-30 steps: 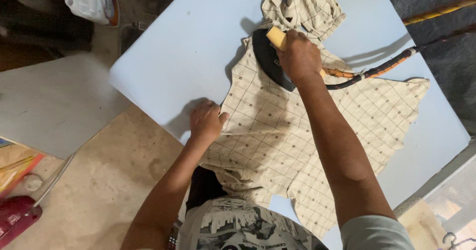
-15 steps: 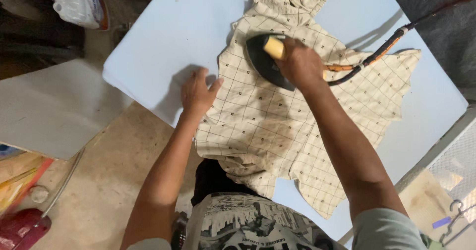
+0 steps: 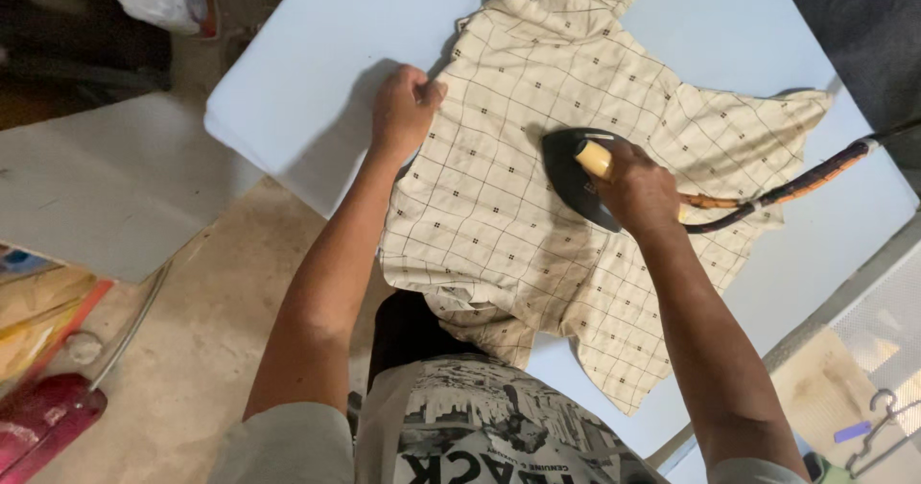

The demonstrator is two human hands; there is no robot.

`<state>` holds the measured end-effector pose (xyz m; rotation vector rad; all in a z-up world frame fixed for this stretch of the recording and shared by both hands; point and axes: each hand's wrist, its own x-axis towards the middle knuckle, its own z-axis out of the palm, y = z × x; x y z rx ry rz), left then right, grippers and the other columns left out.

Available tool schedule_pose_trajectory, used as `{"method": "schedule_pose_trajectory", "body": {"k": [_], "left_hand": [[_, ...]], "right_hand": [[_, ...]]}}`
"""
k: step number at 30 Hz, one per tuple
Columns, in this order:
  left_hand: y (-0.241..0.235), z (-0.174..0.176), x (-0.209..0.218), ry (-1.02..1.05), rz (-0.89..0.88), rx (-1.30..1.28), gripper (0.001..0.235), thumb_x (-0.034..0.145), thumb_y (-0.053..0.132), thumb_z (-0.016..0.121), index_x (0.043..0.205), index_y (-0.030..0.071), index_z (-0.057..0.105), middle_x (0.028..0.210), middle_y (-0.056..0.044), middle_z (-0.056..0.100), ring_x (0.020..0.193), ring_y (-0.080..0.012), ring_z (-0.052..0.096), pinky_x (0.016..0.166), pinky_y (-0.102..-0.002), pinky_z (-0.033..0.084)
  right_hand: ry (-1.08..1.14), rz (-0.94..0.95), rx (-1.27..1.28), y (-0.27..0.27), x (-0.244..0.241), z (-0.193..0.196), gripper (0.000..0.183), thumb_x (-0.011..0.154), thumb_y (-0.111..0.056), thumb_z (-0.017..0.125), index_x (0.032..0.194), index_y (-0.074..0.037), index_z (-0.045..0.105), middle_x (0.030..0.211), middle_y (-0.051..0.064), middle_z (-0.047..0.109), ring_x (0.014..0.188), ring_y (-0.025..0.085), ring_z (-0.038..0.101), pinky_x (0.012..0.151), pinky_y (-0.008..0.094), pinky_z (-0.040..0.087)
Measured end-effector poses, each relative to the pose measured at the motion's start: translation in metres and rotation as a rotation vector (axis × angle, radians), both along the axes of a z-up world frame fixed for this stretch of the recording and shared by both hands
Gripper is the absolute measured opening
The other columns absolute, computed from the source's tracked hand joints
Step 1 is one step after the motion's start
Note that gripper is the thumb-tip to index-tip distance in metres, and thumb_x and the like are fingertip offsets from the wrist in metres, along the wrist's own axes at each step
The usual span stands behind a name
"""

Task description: The person takes a plaid shirt from a laundry basket and irons the sleeves and body on a table using an iron. They then fold the shirt into a square and place it on a stack of laundry.

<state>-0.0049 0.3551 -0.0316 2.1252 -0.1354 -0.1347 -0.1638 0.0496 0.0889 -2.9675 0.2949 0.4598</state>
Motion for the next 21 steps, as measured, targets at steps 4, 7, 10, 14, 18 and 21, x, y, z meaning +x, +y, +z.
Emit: {"method": "schedule_pose_trajectory", "body": {"k": [4,7,10,14,18,21], "left_hand": [[0.062,0.039,-0.087,0.446,-0.150,0.392,0.048,0.094,0.053,0.073,0.096,0.005,0.066,0.078,-0.010,0.070,0.078,-0.0291,0.068,0.073,-0.046,0.048],[0.090,0.058,-0.147,0.663,-0.226,0.363,0.048,0.090,0.049,0.076,0.087,0.002,0.067,0.075,-0.010,0.065,0.069,-0.0224,0.062,0.065,-0.040,0.049],[0.112,0.049,-0.168,0.725,-0.151,0.105,0.042,0.091,0.043,0.075,0.087,0.002,0.068,0.073,-0.006,0.063,0.067,-0.0150,0.055,0.061,-0.033,0.046],[0.132,0.032,-0.173,0.708,-0.104,-0.154,0.035,0.093,0.035,0.076,0.088,0.002,0.069,0.077,0.000,0.060,0.072,-0.0086,0.050,0.063,-0.027,0.044],[0.124,0.033,-0.175,0.699,-0.095,-0.273,0.029,0.094,0.032,0.074,0.097,0.004,0.068,0.082,0.003,0.063,0.075,-0.0074,0.053,0.068,-0.024,0.045],[0.120,0.048,-0.176,0.603,-0.144,-0.070,0.033,0.092,0.033,0.076,0.098,0.001,0.069,0.082,0.000,0.064,0.075,-0.0089,0.055,0.068,-0.026,0.048]], "right_hand": [[0.047,0.151,0.029,0.038,0.019,-0.004,0.045,0.089,-0.035,0.076,0.121,-0.006,0.061,0.093,0.019,0.074,0.076,0.037,0.074,0.066,0.048,0.060],[-0.025,0.228,0.089,0.077,0.045,-0.008,0.035,0.097,-0.034,0.073,0.116,-0.007,0.061,0.100,0.018,0.074,0.081,0.036,0.074,0.070,0.048,0.060],[0.007,0.316,0.170,0.117,0.065,-0.006,0.045,0.089,-0.032,0.072,0.119,-0.002,0.058,0.108,0.021,0.071,0.074,0.038,0.073,0.061,0.048,0.060],[0.098,0.345,0.209,0.169,0.050,-0.012,0.032,0.091,-0.021,0.062,0.117,-0.003,0.059,0.114,0.022,0.068,0.078,0.038,0.074,0.060,0.048,0.060],[-0.067,0.205,0.244,0.136,0.041,-0.021,0.031,0.093,-0.022,0.064,0.118,-0.003,0.060,0.107,0.021,0.072,0.080,0.038,0.074,0.068,0.049,0.060],[-0.150,0.016,0.276,0.066,0.023,-0.003,0.042,0.085,-0.027,0.077,0.119,-0.006,0.065,0.102,0.021,0.073,0.076,0.038,0.072,0.065,0.049,0.059]]}}
